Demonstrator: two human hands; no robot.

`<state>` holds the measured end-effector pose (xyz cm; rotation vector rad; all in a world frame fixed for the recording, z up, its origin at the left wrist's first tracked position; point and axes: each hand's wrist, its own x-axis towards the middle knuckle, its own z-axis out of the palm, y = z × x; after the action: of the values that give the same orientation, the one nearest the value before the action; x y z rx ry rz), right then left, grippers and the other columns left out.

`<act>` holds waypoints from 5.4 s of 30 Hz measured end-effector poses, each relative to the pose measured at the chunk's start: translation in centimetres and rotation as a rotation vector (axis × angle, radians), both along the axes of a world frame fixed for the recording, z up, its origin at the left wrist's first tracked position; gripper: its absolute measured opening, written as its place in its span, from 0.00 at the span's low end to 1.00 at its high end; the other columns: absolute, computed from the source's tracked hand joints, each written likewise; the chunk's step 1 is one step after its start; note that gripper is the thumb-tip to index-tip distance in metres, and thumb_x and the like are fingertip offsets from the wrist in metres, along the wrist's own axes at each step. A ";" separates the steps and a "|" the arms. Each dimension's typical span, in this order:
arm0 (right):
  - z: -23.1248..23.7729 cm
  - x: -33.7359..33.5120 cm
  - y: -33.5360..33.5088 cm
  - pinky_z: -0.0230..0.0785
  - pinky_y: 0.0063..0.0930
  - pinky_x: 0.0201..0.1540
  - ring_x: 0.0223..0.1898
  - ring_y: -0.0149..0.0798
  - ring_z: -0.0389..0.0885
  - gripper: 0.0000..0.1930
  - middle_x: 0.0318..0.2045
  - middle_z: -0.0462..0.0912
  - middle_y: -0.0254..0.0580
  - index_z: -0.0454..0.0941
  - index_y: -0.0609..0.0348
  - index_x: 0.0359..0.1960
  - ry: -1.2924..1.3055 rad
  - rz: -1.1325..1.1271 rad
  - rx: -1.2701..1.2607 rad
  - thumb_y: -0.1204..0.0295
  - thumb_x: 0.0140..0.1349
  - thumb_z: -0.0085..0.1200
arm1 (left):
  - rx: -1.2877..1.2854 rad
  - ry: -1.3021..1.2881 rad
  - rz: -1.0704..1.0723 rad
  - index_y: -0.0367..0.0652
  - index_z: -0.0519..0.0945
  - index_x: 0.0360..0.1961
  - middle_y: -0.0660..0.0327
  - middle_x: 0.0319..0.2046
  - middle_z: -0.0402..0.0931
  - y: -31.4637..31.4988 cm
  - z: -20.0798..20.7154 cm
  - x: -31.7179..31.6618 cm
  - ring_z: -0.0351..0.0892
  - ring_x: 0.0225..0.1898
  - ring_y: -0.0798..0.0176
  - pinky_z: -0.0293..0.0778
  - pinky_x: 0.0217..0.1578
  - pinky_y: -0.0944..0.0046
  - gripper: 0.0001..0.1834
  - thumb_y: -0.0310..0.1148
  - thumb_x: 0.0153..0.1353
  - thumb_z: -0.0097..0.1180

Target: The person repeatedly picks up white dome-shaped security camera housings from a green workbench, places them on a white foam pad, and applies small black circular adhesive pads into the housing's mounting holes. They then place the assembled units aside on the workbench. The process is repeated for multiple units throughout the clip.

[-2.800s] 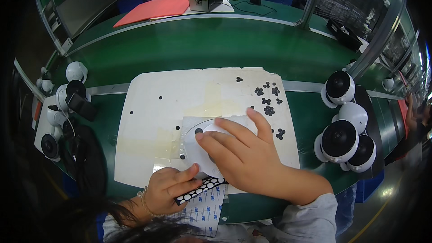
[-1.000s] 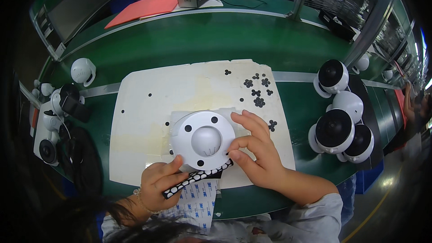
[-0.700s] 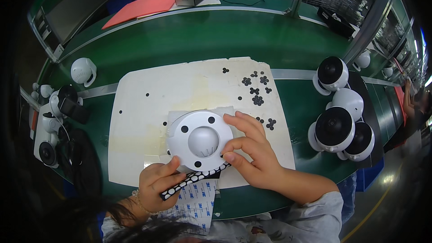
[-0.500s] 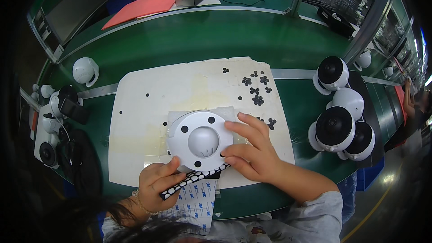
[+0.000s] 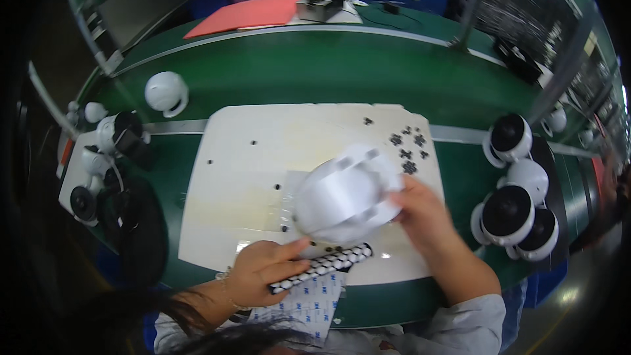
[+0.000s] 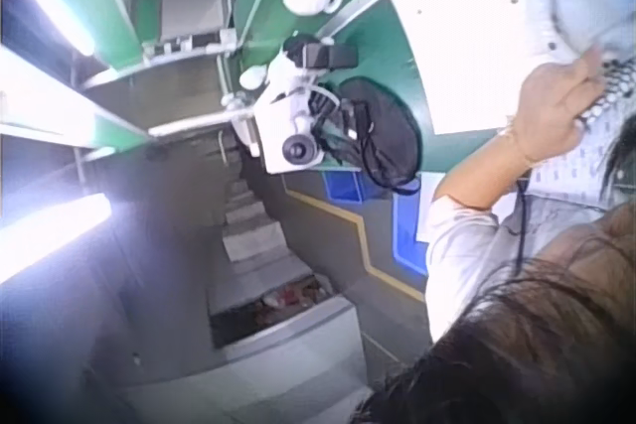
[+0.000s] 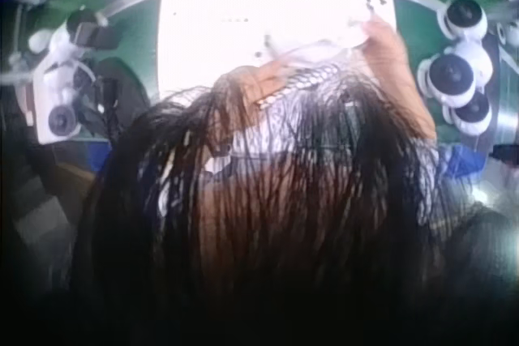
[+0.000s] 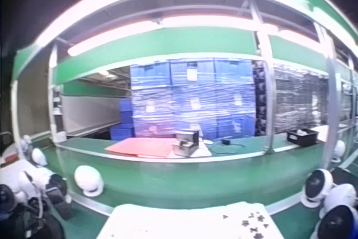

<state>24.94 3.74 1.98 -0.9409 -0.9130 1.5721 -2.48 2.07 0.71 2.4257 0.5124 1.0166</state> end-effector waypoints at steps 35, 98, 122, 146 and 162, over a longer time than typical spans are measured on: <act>-3.3 -32.9 26.6 0.57 0.34 0.50 0.49 0.40 0.69 0.19 0.43 0.74 0.42 0.72 0.52 0.45 -1.544 0.001 1.196 0.61 0.51 0.54 | -0.098 -0.100 -0.338 0.40 0.72 0.31 0.60 0.37 0.71 -2.1 -3.9 -1.6 0.69 0.38 0.62 0.64 0.39 0.66 0.10 0.31 0.47 0.47; 3.1 -6.9 -4.5 0.56 0.30 0.40 0.46 0.38 0.69 0.15 0.44 0.74 0.32 0.75 0.52 0.33 -0.882 -0.023 1.323 0.73 0.39 0.61 | -0.298 -0.091 0.222 0.41 0.78 0.20 0.60 0.16 0.72 -0.9 1.2 -0.4 0.70 0.17 0.58 0.64 0.18 0.65 0.06 0.30 0.42 0.63; 1.6 -6.9 -4.4 0.55 0.27 0.37 0.42 0.33 0.71 0.12 0.37 0.77 0.28 0.75 0.49 0.35 -1.031 0.021 1.498 0.70 0.45 0.54 | -0.237 -0.096 0.166 0.42 0.77 0.24 0.59 0.16 0.71 -0.9 0.3 -0.3 0.70 0.18 0.58 0.64 0.18 0.64 0.08 0.29 0.40 0.63; 3.1 -4.4 -3.2 0.63 0.27 0.32 0.29 0.39 0.72 0.24 0.34 0.72 0.42 0.61 0.57 0.51 -0.510 0.028 1.151 0.86 0.50 0.49 | 0.221 0.047 0.122 0.43 0.77 0.31 0.59 0.35 0.75 -0.8 1.6 0.8 0.75 0.35 0.58 0.70 0.33 0.60 0.18 0.25 0.31 0.55; 2.2 -1.3 0.9 0.64 0.24 0.43 0.38 0.31 0.69 0.33 0.42 0.61 0.43 0.45 0.53 0.60 -0.465 0.101 0.655 0.89 0.54 0.43 | 0.183 0.232 0.143 0.49 0.77 0.29 0.68 0.48 0.72 -1.3 1.4 1.1 0.66 0.53 0.62 0.56 0.53 0.50 0.12 0.27 0.39 0.54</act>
<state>23.67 4.63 4.17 -0.7898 -1.6950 1.0181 -1.36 0.79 2.10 2.7223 0.7079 0.8757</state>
